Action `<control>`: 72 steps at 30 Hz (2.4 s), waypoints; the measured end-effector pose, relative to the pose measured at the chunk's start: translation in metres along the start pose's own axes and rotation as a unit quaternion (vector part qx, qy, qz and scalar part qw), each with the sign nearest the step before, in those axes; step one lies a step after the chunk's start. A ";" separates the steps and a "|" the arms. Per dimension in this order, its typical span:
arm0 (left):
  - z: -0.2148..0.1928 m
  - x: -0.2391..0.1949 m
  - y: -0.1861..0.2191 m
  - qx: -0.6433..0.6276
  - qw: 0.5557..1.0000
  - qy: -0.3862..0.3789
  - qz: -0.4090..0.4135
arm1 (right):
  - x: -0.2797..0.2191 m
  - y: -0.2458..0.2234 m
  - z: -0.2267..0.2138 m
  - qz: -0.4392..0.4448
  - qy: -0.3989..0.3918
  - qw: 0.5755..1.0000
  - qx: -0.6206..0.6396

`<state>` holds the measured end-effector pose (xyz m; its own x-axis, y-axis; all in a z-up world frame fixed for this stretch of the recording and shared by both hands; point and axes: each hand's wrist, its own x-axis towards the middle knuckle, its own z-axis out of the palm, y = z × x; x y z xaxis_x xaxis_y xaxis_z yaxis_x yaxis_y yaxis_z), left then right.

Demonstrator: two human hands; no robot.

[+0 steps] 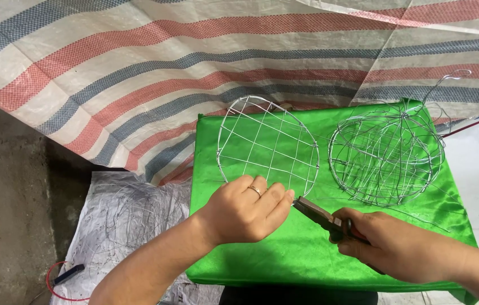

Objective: Shaping and assembling a wire grid by bending and cutting metal wire onto a frame using pliers.

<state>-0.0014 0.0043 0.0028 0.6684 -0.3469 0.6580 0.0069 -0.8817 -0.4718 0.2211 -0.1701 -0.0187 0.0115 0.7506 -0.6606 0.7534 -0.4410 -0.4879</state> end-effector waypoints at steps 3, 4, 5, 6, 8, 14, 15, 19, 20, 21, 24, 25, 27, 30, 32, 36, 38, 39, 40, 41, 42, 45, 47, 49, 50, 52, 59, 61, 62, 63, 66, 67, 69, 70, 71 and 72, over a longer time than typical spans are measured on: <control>0.000 -0.001 0.001 -0.009 1.000 0.002 -0.002 | -0.003 -0.010 -0.006 0.018 -0.015 0.999 0.027; -0.001 0.000 0.001 -0.010 1.000 0.001 -0.002 | -0.003 -0.011 -0.007 0.019 -0.015 0.999 0.027; -0.001 0.001 0.001 -0.005 1.000 0.002 -0.004 | -0.003 -0.012 -0.008 0.017 -0.016 0.999 0.025; -0.001 0.002 0.001 -0.001 1.000 0.003 -0.005 | -0.003 -0.013 -0.009 0.014 -0.016 1.000 0.023; -0.002 0.001 0.000 -0.002 1.000 0.003 -0.005 | -0.001 -0.010 -0.007 0.010 -0.007 1.000 0.008; 0.000 -0.003 0.002 -0.006 1.000 0.003 -0.005 | 0.004 -0.006 0.002 0.013 0.023 0.999 -0.018; 0.000 -0.005 0.003 -0.008 1.000 0.000 -0.004 | 0.005 -0.004 0.004 0.011 0.031 0.999 -0.021; 0.001 -0.009 0.005 -0.006 1.000 -0.009 -0.008 | 0.008 -0.004 0.007 0.016 0.022 0.999 -0.019; 0.000 -0.009 0.005 -0.004 1.000 -0.010 -0.008 | 0.009 -0.003 0.008 0.015 0.026 0.999 -0.016; -0.001 -0.009 0.005 -0.002 1.000 -0.011 -0.008 | 0.010 -0.002 0.010 0.013 0.030 0.999 -0.013; -0.001 -0.010 0.006 -0.013 1.000 -0.012 -0.007 | 0.013 0.002 0.013 0.012 0.028 1.000 -0.008; -0.001 -0.011 0.006 -0.013 1.000 -0.012 -0.008 | 0.014 0.002 0.014 0.012 0.027 1.000 -0.008; 0.000 -0.012 0.006 -0.004 1.000 -0.008 -0.010 | 0.016 0.003 0.015 0.003 0.035 0.999 0.010; -0.004 -0.010 0.007 0.007 1.000 -0.011 -0.013 | 0.013 0.000 0.013 0.003 0.033 0.999 0.004; -0.005 -0.010 0.007 0.013 1.000 -0.011 -0.014 | 0.017 0.004 0.020 0.002 0.039 0.999 0.028; -0.004 -0.012 0.009 0.013 1.000 -0.010 -0.016 | 0.024 0.010 0.030 -0.010 0.044 0.998 0.050; -0.002 -0.016 0.007 -0.005 0.999 -0.022 -0.034 | 0.016 0.011 0.028 -0.030 0.020 0.991 0.128; -0.001 -0.018 0.005 -0.022 0.998 -0.033 -0.051 | 0.012 0.011 0.026 -0.049 -0.002 0.978 0.204; 0.002 -0.025 0.001 -0.021 0.998 -0.032 -0.051 | 0.013 0.022 0.030 -0.050 -0.001 0.978 0.202; 0.004 -0.032 -0.003 -0.096 0.983 -0.006 -0.154 | 0.013 0.034 0.033 -0.053 0.002 0.977 0.205; 0.006 -0.040 -0.007 -0.169 0.952 0.021 -0.254 | 0.014 0.045 0.036 -0.056 0.005 0.977 0.207; 0.011 -0.041 -0.012 -0.392 0.728 0.024 -0.562 | 0.045 0.092 0.079 0.089 0.064 0.994 -0.001; 0.031 -0.051 -0.006 -0.508 0.601 0.069 -0.613 | 0.063 0.113 0.104 0.101 0.072 0.991 -0.045; 0.046 -0.058 0.002 -0.608 0.452 0.108 -0.643 | 0.076 0.125 0.124 0.115 0.078 0.986 -0.086; 0.050 -0.058 0.006 -0.644 0.393 0.127 -0.644 | 0.079 0.126 0.130 0.128 0.097 0.979 -0.128; 0.056 -0.058 0.014 -0.677 0.331 0.145 -0.641 | 0.092 0.144 0.150 0.142 0.116 0.968 -0.170; 0.065 -0.056 0.032 -0.710 0.288 0.266 -0.585 | 0.122 0.184 0.193 0.025 0.250 0.918 -0.306; 0.063 -0.054 0.035 -0.707 0.285 0.282 -0.583 | 0.126 0.191 0.199 0.019 0.275 0.904 -0.327; 0.061 -0.052 0.037 -0.699 0.277 0.299 -0.587 | 0.127 0.195 0.203 0.000 0.307 0.889 -0.341; 0.060 -0.049 0.038 -0.692 0.269 0.316 -0.591 | 0.129 0.200 0.206 -0.019 0.340 0.871 -0.354; 0.067 -0.049 0.048 -0.688 0.253 0.387 -0.560 | 0.114 0.171 0.189 0.069 0.270 0.914 -0.295; 0.067 -0.046 0.051 -0.689 0.252 0.387 -0.559 | 0.111 0.160 0.183 0.071 0.271 0.914 -0.295; 0.067 -0.039 0.058 -0.668 0.245 0.436 -0.551 | 0.105 0.138 0.171 0.128 0.275 0.891 -0.339; 0.067 -0.034 0.064 -0.669 0.244 0.435 -0.551 | 0.102 0.118 0.166 0.130 0.276 0.891 -0.338; 0.067 -0.028 0.069 -0.665 0.248 0.453 -0.540 | 0.100 0.098 0.161 0.014 0.372 0.913 -0.165; 0.066 -0.023 0.075 -0.660 0.251 0.471 -0.529 | 0.098 0.077 0.155 -0.101 0.452 0.886 0.016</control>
<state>0.0330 -0.0326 -0.0867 0.3356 0.9307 0.1453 -0.8574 0.2379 0.4564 0.1782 -0.2074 -0.2095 0.4112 0.8972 0.1611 0.7809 -0.2555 -0.5701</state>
